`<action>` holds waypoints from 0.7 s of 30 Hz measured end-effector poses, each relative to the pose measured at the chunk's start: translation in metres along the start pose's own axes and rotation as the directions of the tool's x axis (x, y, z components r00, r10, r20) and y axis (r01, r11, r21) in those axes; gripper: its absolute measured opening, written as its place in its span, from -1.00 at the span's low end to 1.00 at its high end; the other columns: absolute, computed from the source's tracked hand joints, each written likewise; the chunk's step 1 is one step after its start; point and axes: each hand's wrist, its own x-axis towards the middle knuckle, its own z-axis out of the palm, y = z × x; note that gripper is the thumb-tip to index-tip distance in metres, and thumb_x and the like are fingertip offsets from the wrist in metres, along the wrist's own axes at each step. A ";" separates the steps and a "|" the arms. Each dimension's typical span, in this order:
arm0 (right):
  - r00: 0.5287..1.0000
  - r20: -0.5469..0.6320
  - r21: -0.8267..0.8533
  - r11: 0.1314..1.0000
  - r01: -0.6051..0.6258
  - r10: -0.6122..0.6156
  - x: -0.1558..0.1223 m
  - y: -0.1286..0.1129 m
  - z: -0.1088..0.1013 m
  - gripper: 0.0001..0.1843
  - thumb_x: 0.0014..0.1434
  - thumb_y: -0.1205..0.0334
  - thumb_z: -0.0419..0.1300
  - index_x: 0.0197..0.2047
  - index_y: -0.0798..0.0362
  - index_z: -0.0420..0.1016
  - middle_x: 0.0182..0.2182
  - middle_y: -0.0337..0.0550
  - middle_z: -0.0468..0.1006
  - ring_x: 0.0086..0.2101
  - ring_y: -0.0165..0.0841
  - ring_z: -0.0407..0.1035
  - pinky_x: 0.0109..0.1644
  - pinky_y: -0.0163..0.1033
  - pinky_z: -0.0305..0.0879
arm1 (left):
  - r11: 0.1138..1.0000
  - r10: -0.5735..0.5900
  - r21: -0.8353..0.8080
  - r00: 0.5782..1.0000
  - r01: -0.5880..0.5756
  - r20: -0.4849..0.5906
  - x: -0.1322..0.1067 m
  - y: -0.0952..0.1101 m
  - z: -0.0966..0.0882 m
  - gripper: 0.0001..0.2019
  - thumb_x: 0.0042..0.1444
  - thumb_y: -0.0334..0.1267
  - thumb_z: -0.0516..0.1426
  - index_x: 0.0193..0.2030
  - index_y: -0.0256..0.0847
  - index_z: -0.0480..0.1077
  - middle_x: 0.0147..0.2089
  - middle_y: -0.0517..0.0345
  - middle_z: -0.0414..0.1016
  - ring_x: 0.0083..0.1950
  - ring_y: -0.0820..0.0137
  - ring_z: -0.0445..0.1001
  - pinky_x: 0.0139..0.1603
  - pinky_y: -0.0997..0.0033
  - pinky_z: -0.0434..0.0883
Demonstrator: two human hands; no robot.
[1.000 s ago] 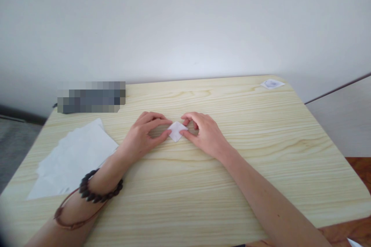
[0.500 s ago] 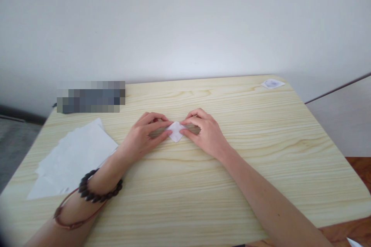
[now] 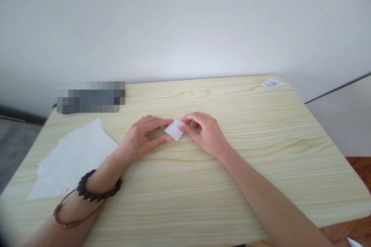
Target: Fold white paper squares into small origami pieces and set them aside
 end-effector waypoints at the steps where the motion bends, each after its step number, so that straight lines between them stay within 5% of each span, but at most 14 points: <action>1: 1.000 0.008 -0.003 1.000 -0.001 0.001 0.000 0.000 0.000 -0.89 0.19 0.19 0.25 -0.22 0.02 0.51 -0.35 -0.22 0.58 -0.38 -0.40 0.40 -0.26 -0.28 0.34 | 1.000 0.016 0.007 1.000 -0.016 0.002 0.000 -0.001 0.000 -0.62 0.09 -0.06 0.25 0.00 -0.20 0.49 -0.14 0.05 0.61 -0.15 0.31 0.51 -0.09 0.30 0.40; 10: 0.994 0.086 -0.034 0.997 0.063 -0.060 0.000 -0.004 -0.005 -0.73 0.13 0.43 0.13 -0.12 -0.01 0.50 -0.23 -0.17 0.60 -0.27 -0.33 0.43 -0.15 -0.18 0.34 | 0.996 -0.004 0.087 0.996 0.011 -0.086 -0.004 -0.003 0.006 -0.74 0.15 -0.36 0.14 -0.03 -0.19 0.51 -0.17 0.06 0.60 -0.18 0.35 0.51 -0.15 0.36 0.44; 21: 0.998 0.022 -0.023 0.998 0.059 -0.058 0.000 -0.005 -0.002 -0.87 0.16 0.36 0.19 -0.21 0.02 0.52 -0.26 -0.16 0.58 -0.37 -0.39 0.42 -0.24 -0.24 0.36 | 0.991 0.034 0.129 0.996 -0.022 -0.085 -0.004 -0.005 0.007 -0.77 0.15 -0.39 0.14 -0.05 -0.21 0.51 -0.20 0.06 0.60 -0.21 0.35 0.50 -0.20 0.38 0.41</action>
